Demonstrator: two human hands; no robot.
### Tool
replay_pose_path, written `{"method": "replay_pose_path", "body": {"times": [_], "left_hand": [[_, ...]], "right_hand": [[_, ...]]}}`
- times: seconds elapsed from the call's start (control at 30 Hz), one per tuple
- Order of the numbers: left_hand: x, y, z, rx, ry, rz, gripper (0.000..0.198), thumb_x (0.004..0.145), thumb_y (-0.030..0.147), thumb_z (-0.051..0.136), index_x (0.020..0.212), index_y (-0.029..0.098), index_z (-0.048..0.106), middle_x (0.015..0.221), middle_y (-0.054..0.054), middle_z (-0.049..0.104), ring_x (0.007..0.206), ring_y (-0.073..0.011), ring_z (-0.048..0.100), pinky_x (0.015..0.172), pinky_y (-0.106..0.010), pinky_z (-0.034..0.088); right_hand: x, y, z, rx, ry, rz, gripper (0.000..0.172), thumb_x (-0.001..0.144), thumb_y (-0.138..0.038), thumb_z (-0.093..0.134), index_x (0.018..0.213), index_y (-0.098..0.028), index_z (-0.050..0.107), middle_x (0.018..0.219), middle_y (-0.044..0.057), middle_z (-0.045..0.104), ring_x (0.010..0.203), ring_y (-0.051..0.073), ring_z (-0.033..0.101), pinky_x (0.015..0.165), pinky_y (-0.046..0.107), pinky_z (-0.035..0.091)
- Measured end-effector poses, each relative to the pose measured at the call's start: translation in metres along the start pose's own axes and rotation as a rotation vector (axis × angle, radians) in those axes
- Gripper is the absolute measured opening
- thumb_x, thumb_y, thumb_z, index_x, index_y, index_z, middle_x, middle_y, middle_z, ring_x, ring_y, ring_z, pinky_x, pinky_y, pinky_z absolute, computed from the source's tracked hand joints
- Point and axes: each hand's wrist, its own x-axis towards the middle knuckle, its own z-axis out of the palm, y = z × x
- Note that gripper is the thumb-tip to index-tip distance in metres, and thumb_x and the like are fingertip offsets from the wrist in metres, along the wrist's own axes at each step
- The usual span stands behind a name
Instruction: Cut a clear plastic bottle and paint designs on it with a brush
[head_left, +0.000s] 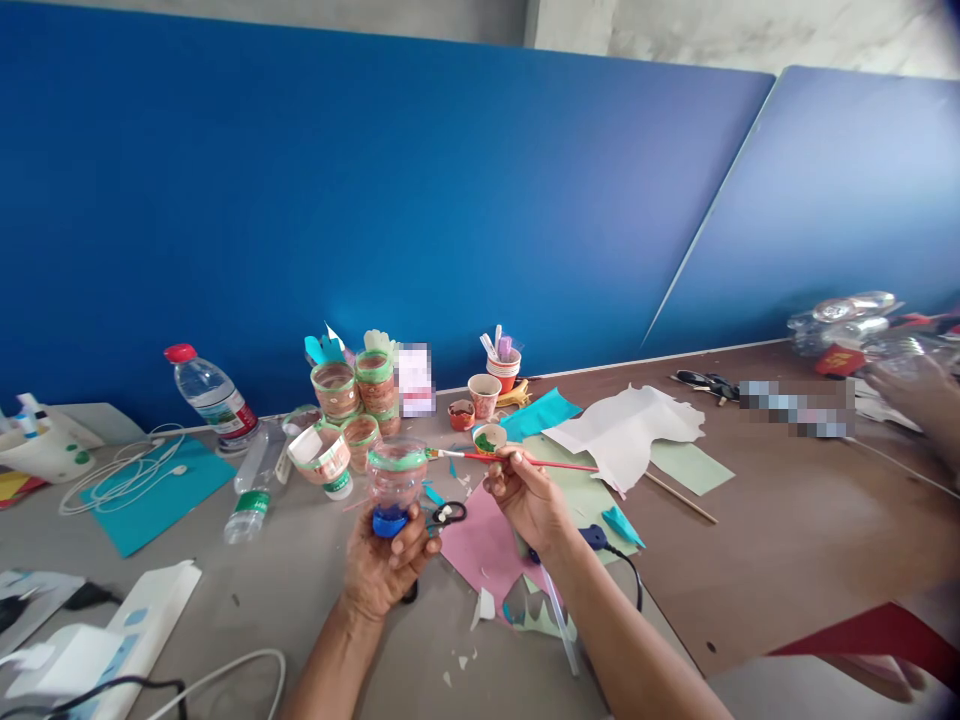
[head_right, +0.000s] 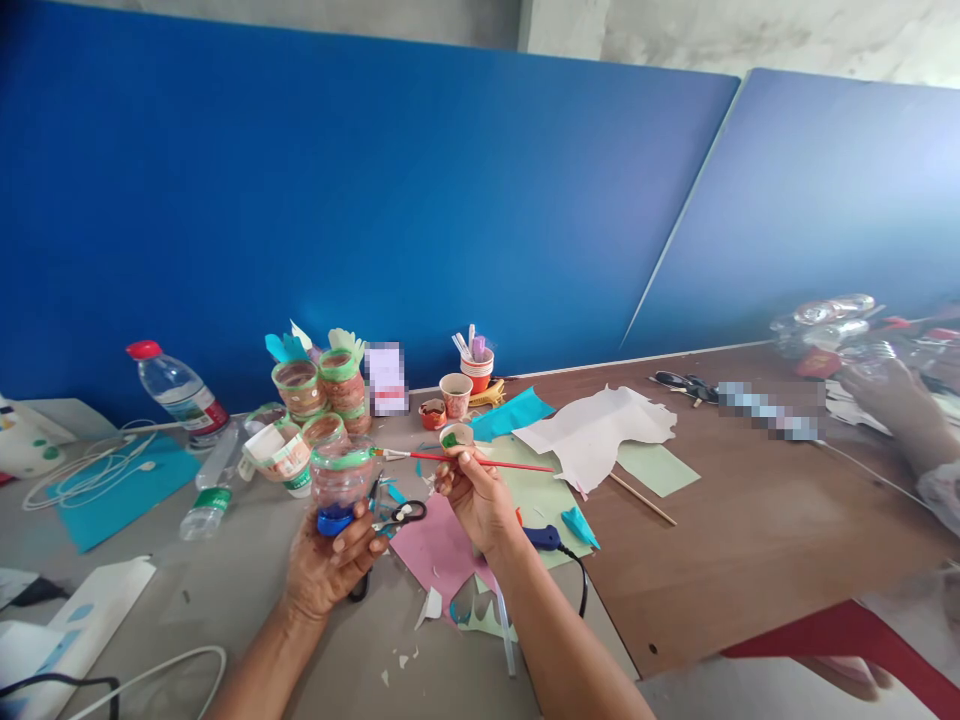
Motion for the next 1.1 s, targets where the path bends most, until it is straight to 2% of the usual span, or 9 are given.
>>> {"method": "replay_pose_path", "body": {"times": [0.2,0.37,0.5,0.63,0.77,0.9,1.1], "left_hand": [[-0.001,0.000,-0.002,0.028,-0.020,0.008,0.032,0.084,0.032,0.050,0.075,0.006,0.067,0.044,0.003,0.045,0.037,-0.0064,0.038,0.065,-0.033,0.052],[0.001,0.002,-0.001,0.059,-0.002,0.027,0.029,0.082,0.031,0.053,0.078,0.006,0.068,0.049,0.003,0.049,0.038,-0.0049,0.040,0.072,-0.032,0.054],[0.006,0.001,-0.001,0.146,0.077,0.152,0.030,0.078,0.038,0.062,0.081,0.009,0.069,0.058,0.000,0.059,0.044,-0.0062,0.046,0.076,-0.034,0.055],[0.013,-0.005,-0.002,0.302,0.205,0.336,0.029,0.070,0.040,0.072,0.081,0.014,0.069,0.070,-0.004,0.068,0.061,-0.0138,0.061,0.074,-0.034,0.054],[0.018,-0.012,-0.005,0.434,0.284,0.500,0.025,0.068,0.036,0.076,0.084,0.019,0.066,0.079,-0.002,0.069,0.070,-0.0155,0.063,0.071,-0.032,0.053],[0.019,-0.015,-0.008,0.486,0.351,0.539,0.024,0.070,0.034,0.075,0.087,0.022,0.063,0.080,0.002,0.066,0.071,-0.0133,0.061,0.073,-0.031,0.051],[0.016,-0.014,-0.001,0.519,0.351,0.550,0.024,0.069,0.029,0.075,0.088,0.021,0.062,0.077,0.003,0.064,0.068,-0.0116,0.059,0.072,-0.029,0.051]], "right_hand": [[0.005,0.000,-0.001,0.011,0.098,0.006,0.016,0.071,-0.029,0.079,0.079,-0.017,0.072,0.064,0.002,0.066,0.057,0.010,0.058,0.054,0.019,0.047],[0.003,-0.004,-0.004,0.029,0.073,-0.034,0.014,0.073,-0.029,0.077,0.080,-0.018,0.071,0.065,0.001,0.066,0.052,0.008,0.055,0.056,0.021,0.048],[0.001,-0.009,-0.002,0.032,0.028,-0.094,0.013,0.075,-0.030,0.074,0.081,-0.020,0.071,0.065,-0.001,0.066,0.050,0.008,0.053,0.059,0.023,0.049],[-0.002,-0.012,0.001,-0.010,-0.002,-0.126,0.013,0.075,-0.032,0.074,0.081,-0.021,0.070,0.064,-0.001,0.066,0.051,0.008,0.054,0.060,0.024,0.049],[-0.003,-0.011,0.002,-0.044,-0.010,-0.142,0.013,0.075,-0.032,0.074,0.081,-0.021,0.071,0.063,0.000,0.066,0.052,0.009,0.054,0.059,0.024,0.047],[-0.005,-0.011,0.002,-0.069,-0.003,-0.147,0.013,0.075,-0.033,0.074,0.080,-0.021,0.071,0.065,0.001,0.067,0.053,0.011,0.056,0.057,0.025,0.047],[-0.006,-0.009,0.006,-0.135,0.009,-0.155,0.015,0.074,-0.034,0.075,0.080,-0.020,0.072,0.064,0.002,0.067,0.055,0.013,0.057,0.055,0.026,0.045]]}}
